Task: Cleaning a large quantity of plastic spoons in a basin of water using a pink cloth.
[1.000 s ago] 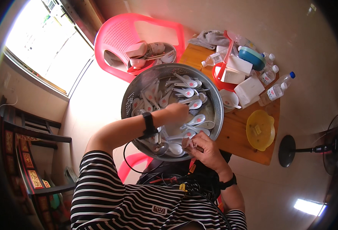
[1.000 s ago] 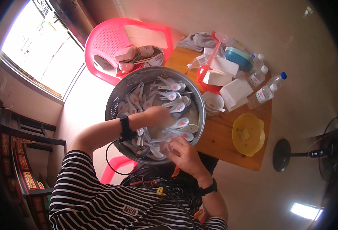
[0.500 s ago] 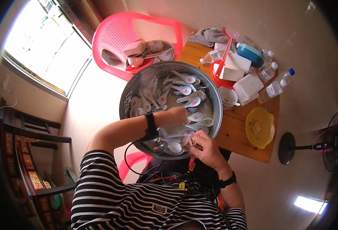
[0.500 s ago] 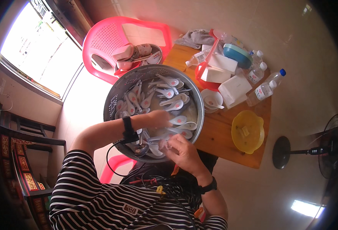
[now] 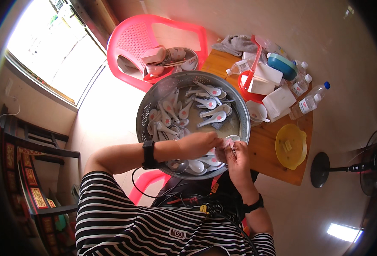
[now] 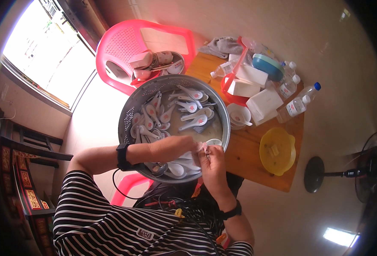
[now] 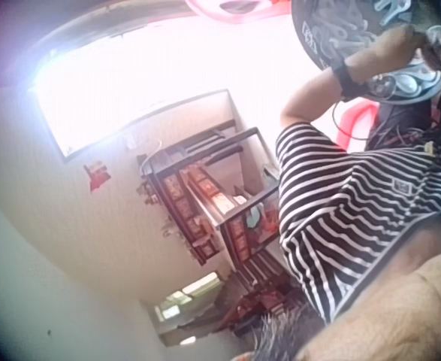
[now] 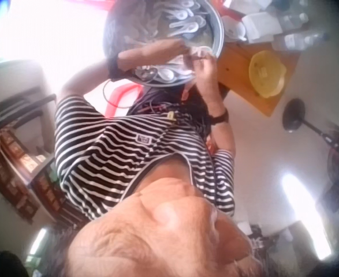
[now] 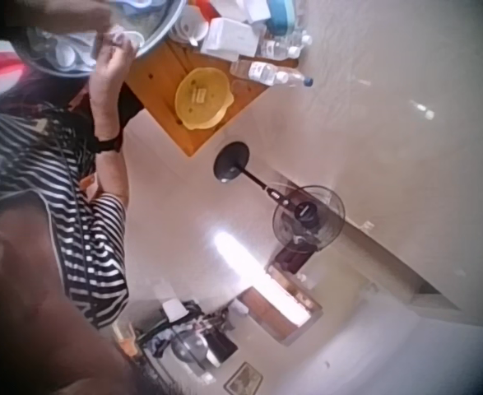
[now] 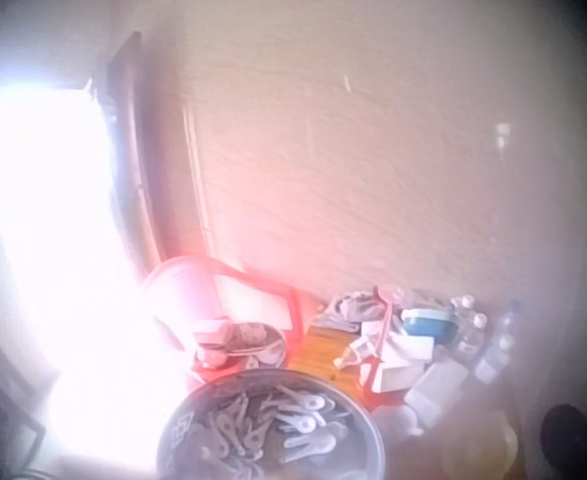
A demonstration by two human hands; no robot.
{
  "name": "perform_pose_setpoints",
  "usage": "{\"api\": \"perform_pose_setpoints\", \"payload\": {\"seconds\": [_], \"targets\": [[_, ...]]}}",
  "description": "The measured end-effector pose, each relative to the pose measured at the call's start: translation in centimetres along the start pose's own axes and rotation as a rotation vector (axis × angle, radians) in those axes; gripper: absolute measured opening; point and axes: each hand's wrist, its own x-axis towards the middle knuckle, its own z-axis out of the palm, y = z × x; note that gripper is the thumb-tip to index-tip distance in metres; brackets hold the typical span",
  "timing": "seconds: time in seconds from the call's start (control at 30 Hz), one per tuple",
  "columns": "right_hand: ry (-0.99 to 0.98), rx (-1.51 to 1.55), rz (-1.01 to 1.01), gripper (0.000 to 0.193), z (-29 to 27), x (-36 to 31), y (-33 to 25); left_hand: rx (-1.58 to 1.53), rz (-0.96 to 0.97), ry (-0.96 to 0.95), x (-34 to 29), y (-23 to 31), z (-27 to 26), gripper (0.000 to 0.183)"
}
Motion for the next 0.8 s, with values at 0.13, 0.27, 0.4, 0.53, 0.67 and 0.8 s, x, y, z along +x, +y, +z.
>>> {"api": "perform_pose_setpoints", "payload": {"seconds": [0.13,0.27,0.4,0.53,0.67,0.8], "targets": [[-0.06,-0.146,0.02,0.023,-0.3,-0.2,-1.9,-0.406,-0.212,0.074,-0.2,2.4,0.4,0.03],[0.143,-0.39,-0.007,0.034,-0.9,0.1,-3.1,-0.537,-0.339,0.085,-0.1,5.4,-2.2,0.031],[0.128,-0.468,0.031,0.037,-2.0,0.5,-2.7,-0.489,-0.293,0.085,-0.6,5.2,-2.3,0.03],[-0.014,-0.457,0.056,0.022,-3.4,0.2,-1.4,-0.349,-0.121,0.137,-1.4,4.0,-1.0,0.035],[0.068,-0.383,-0.056,0.016,-3.6,0.4,-1.4,-1.396,-0.653,-0.197,-1.4,6.5,-5.1,0.046],[0.066,-0.378,-0.08,0.016,-3.6,0.4,-2.1,-1.669,-0.862,-0.317,-0.8,6.3,-5.1,0.047]]}}
